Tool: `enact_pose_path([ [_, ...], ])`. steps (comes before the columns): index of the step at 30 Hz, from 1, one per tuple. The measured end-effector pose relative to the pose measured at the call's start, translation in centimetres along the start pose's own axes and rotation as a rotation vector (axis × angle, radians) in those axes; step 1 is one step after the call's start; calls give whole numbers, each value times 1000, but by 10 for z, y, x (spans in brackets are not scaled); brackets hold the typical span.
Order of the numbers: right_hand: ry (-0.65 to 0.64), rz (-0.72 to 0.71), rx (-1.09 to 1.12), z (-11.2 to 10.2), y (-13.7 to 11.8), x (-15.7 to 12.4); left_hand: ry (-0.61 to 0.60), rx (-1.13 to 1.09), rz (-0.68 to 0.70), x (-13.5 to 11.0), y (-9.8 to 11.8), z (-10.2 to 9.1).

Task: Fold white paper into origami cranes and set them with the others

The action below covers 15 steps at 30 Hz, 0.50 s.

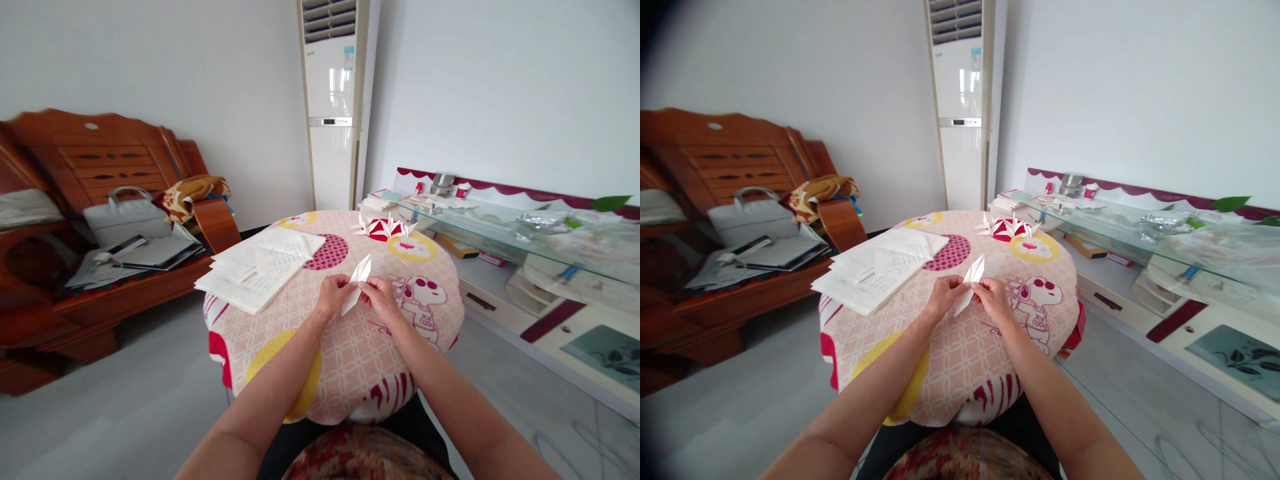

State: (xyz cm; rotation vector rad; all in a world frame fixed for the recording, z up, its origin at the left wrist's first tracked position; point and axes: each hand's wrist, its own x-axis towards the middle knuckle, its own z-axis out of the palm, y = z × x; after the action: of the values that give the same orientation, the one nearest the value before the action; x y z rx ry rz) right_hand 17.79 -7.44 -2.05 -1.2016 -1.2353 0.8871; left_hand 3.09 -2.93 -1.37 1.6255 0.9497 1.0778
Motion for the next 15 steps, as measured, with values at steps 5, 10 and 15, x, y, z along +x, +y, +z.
enact_pose_path([
  [5, 13, -1, 13, -1, 1, 1, -1, -8, 55, -1, 1, -1],
  [10, 5, -9, 28, -1, 3, 1, 41, -121, 96, -1, 3, 2],
  [15, 36, -11, 13, 0, 3, 2, 88, -113, 206, -1, 4, 4],
])
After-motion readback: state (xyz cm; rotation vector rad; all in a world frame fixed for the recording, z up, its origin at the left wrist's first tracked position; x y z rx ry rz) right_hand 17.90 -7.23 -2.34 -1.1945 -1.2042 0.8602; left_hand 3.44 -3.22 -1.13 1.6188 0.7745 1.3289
